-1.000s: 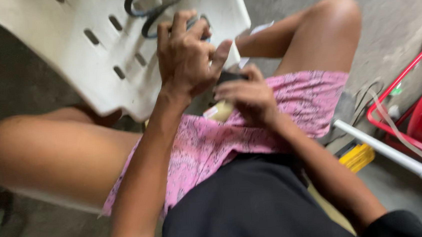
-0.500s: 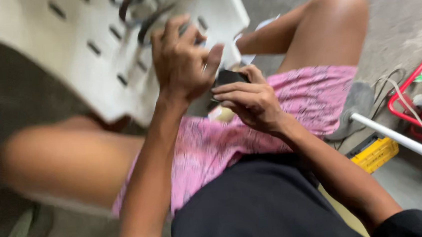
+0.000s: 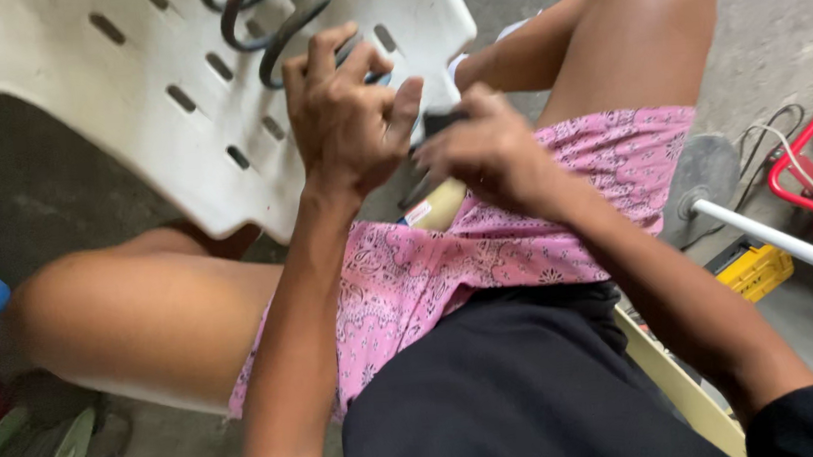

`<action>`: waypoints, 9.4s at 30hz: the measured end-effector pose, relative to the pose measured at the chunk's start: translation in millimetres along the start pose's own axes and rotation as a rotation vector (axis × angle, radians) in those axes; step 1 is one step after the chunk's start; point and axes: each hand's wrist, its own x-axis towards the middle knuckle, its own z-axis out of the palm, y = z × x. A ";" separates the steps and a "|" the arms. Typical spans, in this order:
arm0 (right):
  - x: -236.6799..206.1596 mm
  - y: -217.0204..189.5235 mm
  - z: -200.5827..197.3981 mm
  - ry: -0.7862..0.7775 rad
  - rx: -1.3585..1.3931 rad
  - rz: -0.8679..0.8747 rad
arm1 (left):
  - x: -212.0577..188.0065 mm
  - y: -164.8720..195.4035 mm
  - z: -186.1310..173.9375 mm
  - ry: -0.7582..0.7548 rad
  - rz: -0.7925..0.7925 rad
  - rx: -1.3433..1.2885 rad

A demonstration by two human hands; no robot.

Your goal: The person reclines on a plastic chair with their legs raised and works on their lap, holding a metal coil spring and rubbing its coils with a black abrasive block. They rotate the spring and reposition the block to work different sections of the coils, then hold the spring up and continue rubbing it by hand.

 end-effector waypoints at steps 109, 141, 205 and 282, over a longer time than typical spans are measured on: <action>-4.2 -38.2 1.6 0.021 -0.284 0.194 | 3.0 2.3 31.5 0.005 -0.092 -0.098; 0.3 -25.5 -3.9 -0.032 -0.255 0.202 | 2.7 1.4 31.0 0.045 -0.064 -0.052; -7.8 -53.0 67.2 0.473 -0.101 0.086 | -30.4 -23.7 7.5 0.196 0.093 -0.043; -16.3 -61.1 47.6 0.409 1.603 0.615 | 66.3 77.3 -104.1 -0.582 -0.446 -0.153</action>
